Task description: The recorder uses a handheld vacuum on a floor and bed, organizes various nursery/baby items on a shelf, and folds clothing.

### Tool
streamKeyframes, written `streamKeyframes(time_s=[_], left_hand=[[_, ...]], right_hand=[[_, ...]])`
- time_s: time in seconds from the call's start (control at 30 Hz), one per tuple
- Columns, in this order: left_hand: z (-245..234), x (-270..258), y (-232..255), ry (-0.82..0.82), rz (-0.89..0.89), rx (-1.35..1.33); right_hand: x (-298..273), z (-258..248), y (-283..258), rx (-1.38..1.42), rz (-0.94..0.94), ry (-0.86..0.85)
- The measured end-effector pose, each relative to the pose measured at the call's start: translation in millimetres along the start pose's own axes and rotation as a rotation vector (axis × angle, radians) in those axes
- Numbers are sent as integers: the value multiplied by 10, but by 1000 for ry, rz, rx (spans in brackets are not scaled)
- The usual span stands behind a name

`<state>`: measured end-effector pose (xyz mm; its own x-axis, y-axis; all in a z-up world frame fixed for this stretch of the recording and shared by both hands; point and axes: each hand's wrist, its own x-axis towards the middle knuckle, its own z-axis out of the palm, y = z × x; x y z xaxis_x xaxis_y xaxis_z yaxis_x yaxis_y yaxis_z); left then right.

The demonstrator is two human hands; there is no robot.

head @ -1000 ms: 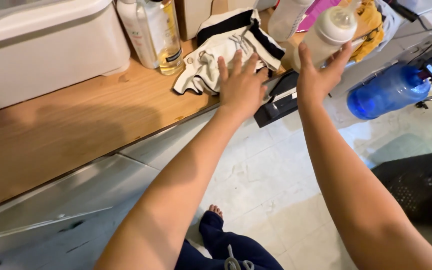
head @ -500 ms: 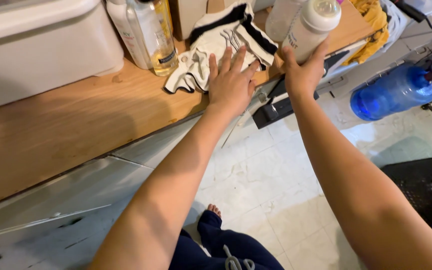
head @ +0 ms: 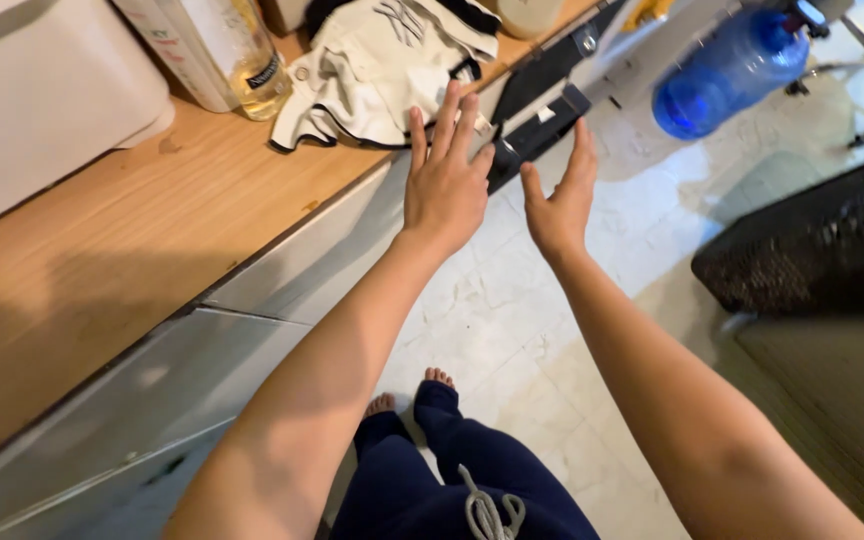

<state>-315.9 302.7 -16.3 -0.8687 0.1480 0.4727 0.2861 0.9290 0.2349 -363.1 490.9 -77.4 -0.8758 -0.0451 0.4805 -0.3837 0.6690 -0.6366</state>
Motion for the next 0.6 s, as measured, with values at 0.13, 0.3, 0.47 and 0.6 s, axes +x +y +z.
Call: streamKeyframes(time_s=[0.13, 0.3, 0.47, 0.6], left_hand=[[165, -371, 210, -75, 124, -69], [139, -768, 563, -337, 185, -149], [226, -1095, 915, -482, 258, -220], [283, -1320, 1183, -559, 346, -258]], right_hand=[[-641, -225, -38, -64, 130, 6], [-1395, -550, -199, -72, 307, 4], [-2114, -911, -268, -143, 478, 20], [-2659, -1139, -252, -201, 622, 82]])
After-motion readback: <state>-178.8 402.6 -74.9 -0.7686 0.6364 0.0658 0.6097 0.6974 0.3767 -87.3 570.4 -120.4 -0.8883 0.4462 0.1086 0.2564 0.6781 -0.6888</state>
